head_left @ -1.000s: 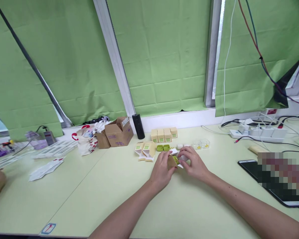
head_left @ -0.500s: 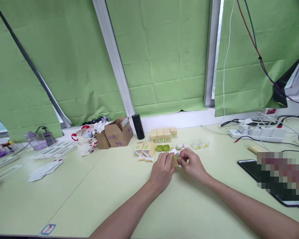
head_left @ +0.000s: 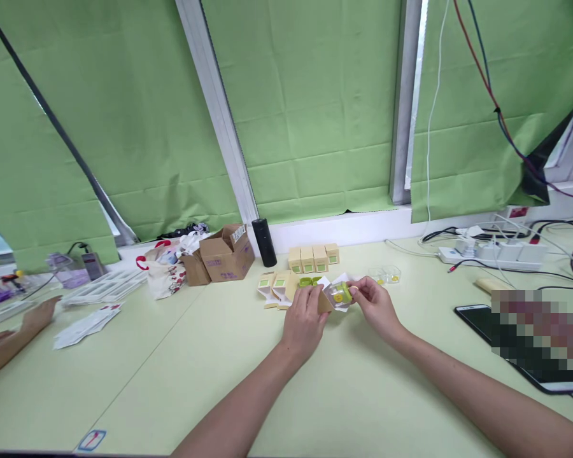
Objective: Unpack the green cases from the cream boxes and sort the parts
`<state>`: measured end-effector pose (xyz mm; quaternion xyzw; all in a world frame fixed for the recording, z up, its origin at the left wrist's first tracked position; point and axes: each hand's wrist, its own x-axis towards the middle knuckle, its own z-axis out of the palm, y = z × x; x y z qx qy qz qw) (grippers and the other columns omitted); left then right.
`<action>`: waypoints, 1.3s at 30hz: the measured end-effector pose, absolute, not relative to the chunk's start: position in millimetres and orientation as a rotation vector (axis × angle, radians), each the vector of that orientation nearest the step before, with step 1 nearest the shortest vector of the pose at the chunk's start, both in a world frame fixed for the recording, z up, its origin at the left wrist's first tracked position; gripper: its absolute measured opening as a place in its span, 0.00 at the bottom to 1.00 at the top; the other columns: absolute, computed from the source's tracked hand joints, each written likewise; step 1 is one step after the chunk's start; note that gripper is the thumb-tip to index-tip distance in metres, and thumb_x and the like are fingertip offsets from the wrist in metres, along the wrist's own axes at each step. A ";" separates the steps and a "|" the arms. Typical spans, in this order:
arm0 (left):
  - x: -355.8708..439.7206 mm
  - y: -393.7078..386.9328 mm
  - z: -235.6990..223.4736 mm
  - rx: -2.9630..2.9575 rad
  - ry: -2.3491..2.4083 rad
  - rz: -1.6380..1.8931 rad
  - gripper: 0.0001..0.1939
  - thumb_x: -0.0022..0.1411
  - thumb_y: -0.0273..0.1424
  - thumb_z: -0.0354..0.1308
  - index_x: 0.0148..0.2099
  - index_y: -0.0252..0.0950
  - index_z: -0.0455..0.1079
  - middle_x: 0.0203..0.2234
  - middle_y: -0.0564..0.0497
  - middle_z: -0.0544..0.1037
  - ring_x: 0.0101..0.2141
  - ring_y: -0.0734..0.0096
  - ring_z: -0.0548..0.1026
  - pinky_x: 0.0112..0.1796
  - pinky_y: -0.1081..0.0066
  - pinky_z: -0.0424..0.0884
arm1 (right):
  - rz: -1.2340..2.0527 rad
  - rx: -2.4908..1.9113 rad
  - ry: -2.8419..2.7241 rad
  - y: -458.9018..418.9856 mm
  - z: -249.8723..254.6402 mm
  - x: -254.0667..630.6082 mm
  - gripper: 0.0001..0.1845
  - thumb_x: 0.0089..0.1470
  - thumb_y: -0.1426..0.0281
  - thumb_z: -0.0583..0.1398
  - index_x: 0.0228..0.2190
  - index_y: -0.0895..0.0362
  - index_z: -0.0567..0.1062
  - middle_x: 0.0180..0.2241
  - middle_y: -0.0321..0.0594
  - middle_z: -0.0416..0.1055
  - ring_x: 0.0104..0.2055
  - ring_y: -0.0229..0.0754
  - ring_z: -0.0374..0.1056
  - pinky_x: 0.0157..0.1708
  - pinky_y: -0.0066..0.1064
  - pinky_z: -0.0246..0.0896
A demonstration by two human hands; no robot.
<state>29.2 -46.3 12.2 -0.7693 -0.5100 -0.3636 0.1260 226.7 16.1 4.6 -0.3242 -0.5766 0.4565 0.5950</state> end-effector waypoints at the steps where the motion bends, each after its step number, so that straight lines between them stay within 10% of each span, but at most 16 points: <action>1: 28.8 -46.2 12.8 -2.229 -1.494 -1.081 0.34 0.65 0.25 0.61 0.69 0.43 0.55 0.54 0.40 0.71 0.55 0.49 0.72 0.53 0.48 0.74 | 1.079 -0.741 -1.320 16.9 6.2 227.7 0.28 0.48 0.42 0.68 0.28 0.53 0.72 0.39 0.46 0.80 0.34 0.46 0.75 0.35 0.41 0.76; 26: 19.1 -16.6 2.7 -1.938 -1.809 -2.982 0.37 0.60 0.51 0.68 0.64 0.41 0.60 0.51 0.40 0.79 0.48 0.55 0.79 0.43 0.59 0.80 | 0.699 -1.073 -1.865 31.3 -1.2 244.3 0.13 0.62 0.58 0.55 0.31 0.52 0.73 0.30 0.37 0.77 0.33 0.45 0.70 0.35 0.34 0.61; 39: 23.8 -24.7 11.9 -1.890 -1.759 -3.457 0.19 0.64 0.40 0.67 0.51 0.35 0.71 0.45 0.41 0.82 0.43 0.55 0.83 0.40 0.60 0.82 | 0.625 -1.159 -1.980 26.1 -0.2 243.1 0.07 0.58 0.63 0.57 0.34 0.50 0.74 0.35 0.38 0.79 0.37 0.48 0.73 0.38 0.37 0.64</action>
